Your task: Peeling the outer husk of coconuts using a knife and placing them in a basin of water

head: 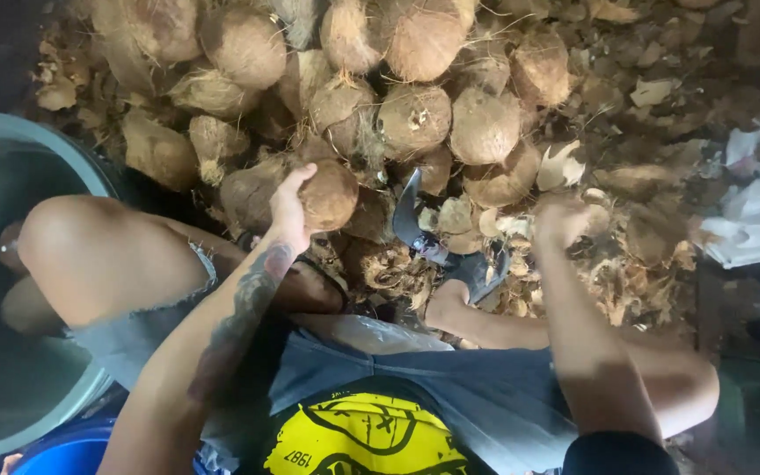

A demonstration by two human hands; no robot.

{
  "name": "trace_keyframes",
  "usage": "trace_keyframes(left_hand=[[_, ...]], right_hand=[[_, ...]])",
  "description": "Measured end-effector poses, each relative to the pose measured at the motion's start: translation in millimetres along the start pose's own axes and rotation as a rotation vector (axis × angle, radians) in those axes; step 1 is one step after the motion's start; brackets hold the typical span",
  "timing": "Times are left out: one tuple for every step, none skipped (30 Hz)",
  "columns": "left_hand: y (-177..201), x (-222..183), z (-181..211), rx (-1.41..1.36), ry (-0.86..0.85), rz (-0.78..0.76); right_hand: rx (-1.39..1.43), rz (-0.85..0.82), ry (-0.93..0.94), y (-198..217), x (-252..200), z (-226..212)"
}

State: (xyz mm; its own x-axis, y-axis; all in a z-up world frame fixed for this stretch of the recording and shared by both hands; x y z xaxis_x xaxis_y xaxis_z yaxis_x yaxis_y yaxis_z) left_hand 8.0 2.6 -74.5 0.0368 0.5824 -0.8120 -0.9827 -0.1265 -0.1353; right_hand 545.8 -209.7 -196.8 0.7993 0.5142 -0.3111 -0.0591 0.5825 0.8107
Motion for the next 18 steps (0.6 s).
trace_keyframes(left_hand=[[-0.6,10.9,-7.1,0.044,-0.006,-0.026],[-0.9,21.8,-13.9,0.088,-0.011,-0.052],[-2.5,21.8,-15.3,0.089,-0.013,-0.051],[-6.5,21.7,-18.6,0.091,0.012,-0.085],[-8.3,21.3,-22.2,0.091,0.038,-0.115],[-9.0,26.8,-25.2,0.090,0.036,-0.109],[-9.6,30.9,-29.7,0.169,0.025,-0.132],[-10.1,35.1,-34.5,0.248,0.015,-0.155],[-8.3,32.8,-37.2,0.251,0.017,-0.155],[-2.6,30.9,-38.2,0.274,0.007,-0.102],[2.0,29.1,-37.7,0.294,-0.004,-0.050],[-2.6,20.2,-29.7,0.294,-0.004,-0.051],[-2.4,8.8,-20.7,0.380,-0.078,0.006],[-2.2,-3.4,-11.4,0.465,-0.153,0.063],[-3.8,-6.6,-7.8,0.455,-0.156,0.067],[-2.4,-9.8,-7.6,0.457,-0.097,0.094],[0.5,-14.3,-7.8,0.461,-0.036,0.121],[2.4,-5.9,-12.5,0.454,-0.036,0.124]], right_hand=[[0.971,-0.107,0.092,42.3,-58.1,-28.0],[1.940,-0.219,0.183,106.4,-117.6,-51.2],[1.942,-0.220,0.184,143.7,-147.8,-61.3],[1.364,-0.283,0.591,189.3,-188.2,-93.1],[0.738,-0.326,0.916,219.5,-235.5,-122.5],[0.739,-0.327,0.922,196.9,-237.8,-137.5],[0.691,-0.377,0.821,164.6,-241.2,-148.3],[0.643,-0.425,0.720,132.5,-245.6,-158.6],[0.645,-0.427,0.717,92.6,-228.9,-170.8],[0.533,-0.327,0.735,56.1,-211.3,-182.7],[0.418,-0.226,0.751,21.7,-192.6,-194.7],[0.418,-0.226,0.750,14.7,-186.3,-200.1],[0.424,-0.164,0.748,7.9,-183.6,-201.0],[0.430,-0.103,0.746,1.2,-181.9,-201.9],[0.423,-0.096,0.753,10.2,-186.2,-197.0],[0.448,-0.094,0.764,20.2,-191.4,-192.2],[0.473,-0.095,0.774,29.3,-199.3,-187.4],[0.468,-0.091,0.780,36.4,-204.4,-183.0]])
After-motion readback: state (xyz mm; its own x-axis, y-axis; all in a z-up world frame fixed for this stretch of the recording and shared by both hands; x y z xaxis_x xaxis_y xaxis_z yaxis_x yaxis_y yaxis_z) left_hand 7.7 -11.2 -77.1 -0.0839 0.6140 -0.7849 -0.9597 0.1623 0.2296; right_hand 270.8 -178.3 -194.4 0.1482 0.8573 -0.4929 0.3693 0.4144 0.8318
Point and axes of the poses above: each hand's wrist, its own x-axis towards the middle knuckle, its own y-axis out of the back of the hand, z = x × y, the point moved 7 cm from there along x, towards the middle knuckle, and after that the axes turned 11 degrees about x, right-handed, at the moved point
